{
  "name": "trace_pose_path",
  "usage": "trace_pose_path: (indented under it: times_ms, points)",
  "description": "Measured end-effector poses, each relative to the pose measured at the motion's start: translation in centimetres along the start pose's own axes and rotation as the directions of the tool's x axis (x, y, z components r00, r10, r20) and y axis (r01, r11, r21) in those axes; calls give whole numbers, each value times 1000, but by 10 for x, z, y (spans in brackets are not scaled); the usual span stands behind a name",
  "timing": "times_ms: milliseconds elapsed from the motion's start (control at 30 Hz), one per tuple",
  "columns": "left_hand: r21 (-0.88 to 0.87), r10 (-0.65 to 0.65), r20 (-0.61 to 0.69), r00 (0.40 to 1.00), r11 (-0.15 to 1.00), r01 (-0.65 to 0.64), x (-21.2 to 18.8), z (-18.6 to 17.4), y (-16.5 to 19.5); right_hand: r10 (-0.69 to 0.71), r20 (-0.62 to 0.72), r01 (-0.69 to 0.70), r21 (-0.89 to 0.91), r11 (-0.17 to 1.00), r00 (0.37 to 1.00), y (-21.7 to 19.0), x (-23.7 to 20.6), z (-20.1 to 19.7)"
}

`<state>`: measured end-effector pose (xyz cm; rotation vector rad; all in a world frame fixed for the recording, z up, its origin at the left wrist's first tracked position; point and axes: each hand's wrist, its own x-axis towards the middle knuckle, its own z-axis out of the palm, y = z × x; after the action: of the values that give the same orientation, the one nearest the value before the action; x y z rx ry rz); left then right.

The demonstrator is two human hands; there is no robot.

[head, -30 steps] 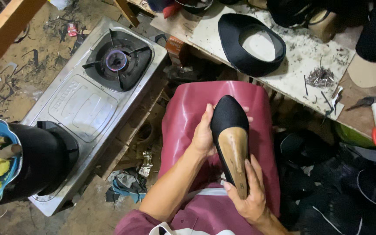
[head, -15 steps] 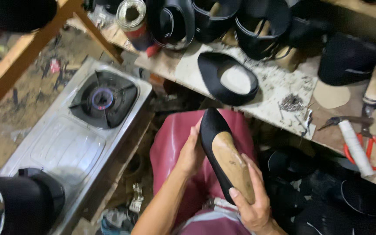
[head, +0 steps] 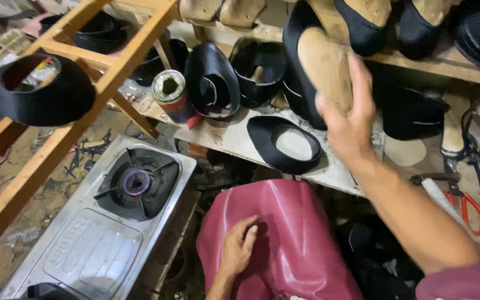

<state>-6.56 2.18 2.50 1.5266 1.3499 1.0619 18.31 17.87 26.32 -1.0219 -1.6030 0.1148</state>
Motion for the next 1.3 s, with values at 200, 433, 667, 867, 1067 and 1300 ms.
trace_pose_path:
  times_ms: [200, 433, 667, 867, 1067, 1300]
  points:
    - [19, 37, -26, 999, 999, -37, 1, -1, 0, -145, -113, 123, -179, 976, 983, 65, 138, 63]
    - [1, 78, -61, 995, 997, -78, 1, -9, 3, 145, -206, -204, -304, 931, 968, 80, 191, 71]
    - [-43, 64, -49, 997, 997, -67, 2, -13, 8, 85, -310, -205, -380, 902, 947, 85, 196, 73]
    - [-34, 88, -27, 996, 996, -88, 5, -11, 14, -101, -36, 81, -365, 928, 994, 66, 162, 42]
    - [-58, 88, -35, 996, 994, -90, 2, -13, 11, -368, -102, 224, -636, 738, 924, 86, 116, -44]
    - [-33, 127, -23, 992, 991, -128, 5, -11, 12, -7, -176, -79, -478, 875, 984, 147, 122, -89]
